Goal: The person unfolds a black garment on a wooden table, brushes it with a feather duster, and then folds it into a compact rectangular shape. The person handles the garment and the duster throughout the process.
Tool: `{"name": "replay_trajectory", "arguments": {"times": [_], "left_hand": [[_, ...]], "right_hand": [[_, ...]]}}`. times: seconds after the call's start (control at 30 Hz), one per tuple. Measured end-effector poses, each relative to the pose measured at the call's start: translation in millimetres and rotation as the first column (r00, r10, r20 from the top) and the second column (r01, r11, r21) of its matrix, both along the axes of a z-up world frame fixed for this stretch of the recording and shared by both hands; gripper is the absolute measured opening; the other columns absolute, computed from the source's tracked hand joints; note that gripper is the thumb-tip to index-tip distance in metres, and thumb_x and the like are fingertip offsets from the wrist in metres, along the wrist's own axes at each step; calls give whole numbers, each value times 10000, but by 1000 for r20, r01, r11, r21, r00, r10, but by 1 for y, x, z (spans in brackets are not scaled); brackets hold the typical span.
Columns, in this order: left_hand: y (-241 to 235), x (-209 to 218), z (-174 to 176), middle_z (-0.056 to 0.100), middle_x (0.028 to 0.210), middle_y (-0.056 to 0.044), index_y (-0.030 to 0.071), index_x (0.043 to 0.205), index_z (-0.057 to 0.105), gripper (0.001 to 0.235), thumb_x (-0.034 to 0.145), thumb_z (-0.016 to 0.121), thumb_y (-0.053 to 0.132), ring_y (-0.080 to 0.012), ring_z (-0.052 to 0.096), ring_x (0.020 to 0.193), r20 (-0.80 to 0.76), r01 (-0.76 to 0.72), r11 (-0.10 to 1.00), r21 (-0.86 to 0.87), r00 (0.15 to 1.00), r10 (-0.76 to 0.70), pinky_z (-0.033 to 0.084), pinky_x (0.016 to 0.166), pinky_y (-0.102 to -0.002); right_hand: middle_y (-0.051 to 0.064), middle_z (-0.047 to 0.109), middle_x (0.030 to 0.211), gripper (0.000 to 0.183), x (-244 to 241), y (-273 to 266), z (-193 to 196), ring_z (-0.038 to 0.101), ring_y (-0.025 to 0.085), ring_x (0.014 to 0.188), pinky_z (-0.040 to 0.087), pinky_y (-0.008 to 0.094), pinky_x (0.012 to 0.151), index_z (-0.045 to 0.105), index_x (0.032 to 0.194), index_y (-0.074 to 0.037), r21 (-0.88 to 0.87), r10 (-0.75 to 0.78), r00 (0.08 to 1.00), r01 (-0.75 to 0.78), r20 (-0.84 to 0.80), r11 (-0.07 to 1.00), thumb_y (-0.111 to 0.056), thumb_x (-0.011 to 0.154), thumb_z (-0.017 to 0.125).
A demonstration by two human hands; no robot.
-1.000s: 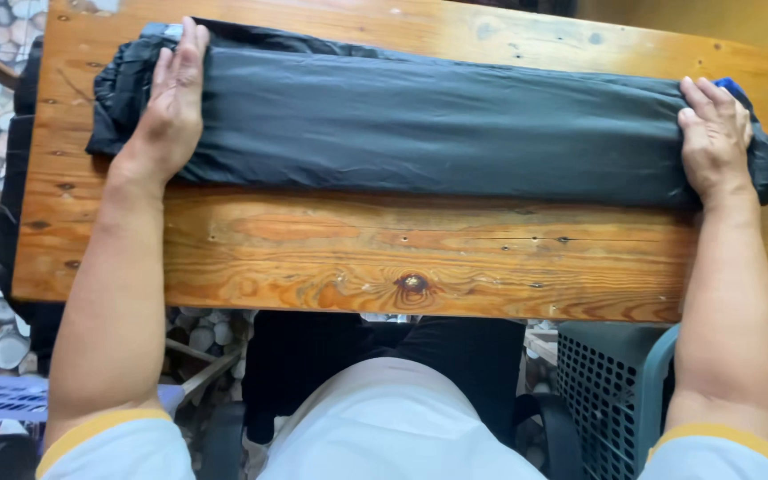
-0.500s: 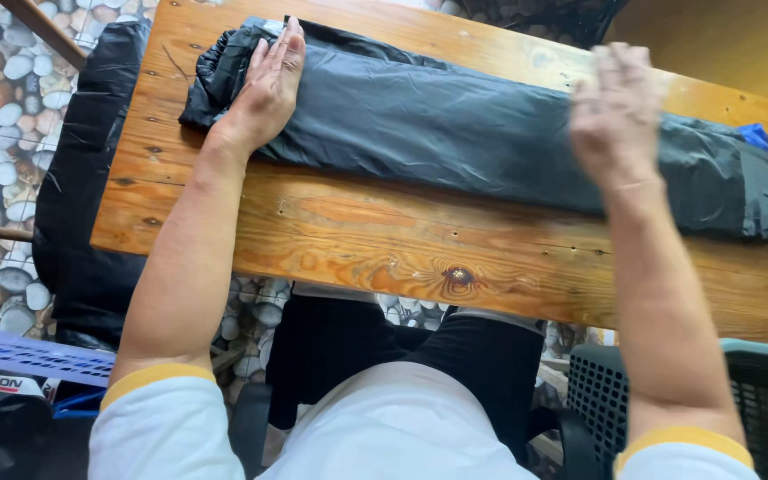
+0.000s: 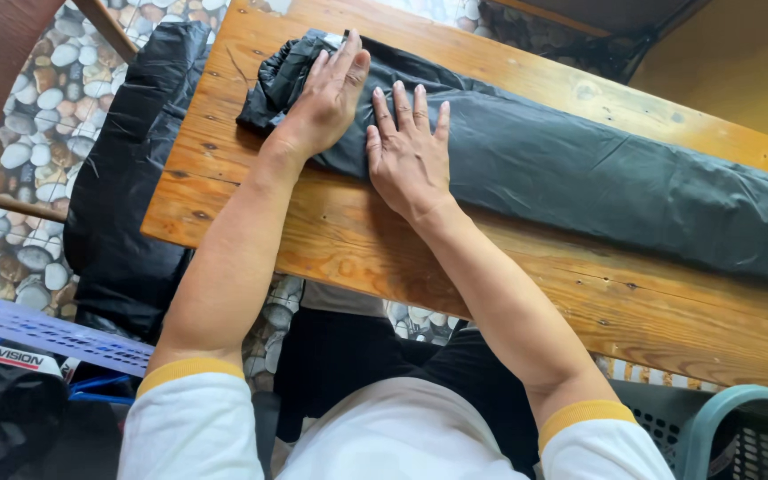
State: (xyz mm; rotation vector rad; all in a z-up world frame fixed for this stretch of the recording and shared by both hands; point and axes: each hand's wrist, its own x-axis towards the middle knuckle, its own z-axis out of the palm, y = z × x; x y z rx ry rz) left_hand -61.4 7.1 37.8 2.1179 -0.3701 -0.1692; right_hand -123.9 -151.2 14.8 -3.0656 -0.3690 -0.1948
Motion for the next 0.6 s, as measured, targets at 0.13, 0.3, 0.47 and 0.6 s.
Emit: {"name": "replay_trajectory", "arguments": {"times": [0.13,0.3,0.47,0.6], "left_hand": [[12,-14,24,444,1582,-243,10,1542,362,766,1074,241,604,-360,451,1474,272,-102,976,-190,950,152,382,1207,-436],[44,-26,24,617,1310,-192,-19,1291,609,408,1112,532,340,-342,575,1258,599,-350,932,-92,728,333,454,1072,-444],[60,-79,20,546,1297,-200,-17,1396,513,597,1080,620,478,-350,521,1237,538,-597,742,304,751,383,461,1050,-477],[63,-111,13,673,962,-63,26,1272,508,536,1043,642,492,-349,694,917,354,-638,716,284,764,540,518,736,-541]], "right_hand": [[112,303,1681,594,-1,-1,-4,189,373,1559,30,639,1224,324,1624,-197,-9,0,1000,0,19,1000,-431,1083,250],[118,327,1670,590,0,-3,-9,210,384,1549,43,654,1218,351,1615,-190,6,11,998,-11,54,1000,-427,1081,268],[132,368,1648,582,3,-3,-13,243,403,1532,86,673,1203,397,1596,-182,40,14,995,-18,96,999,-422,1074,304],[127,347,1660,589,2,-4,-13,224,405,1541,60,672,1211,357,1611,-186,34,10,997,-13,74,999,-429,1081,279]]}}
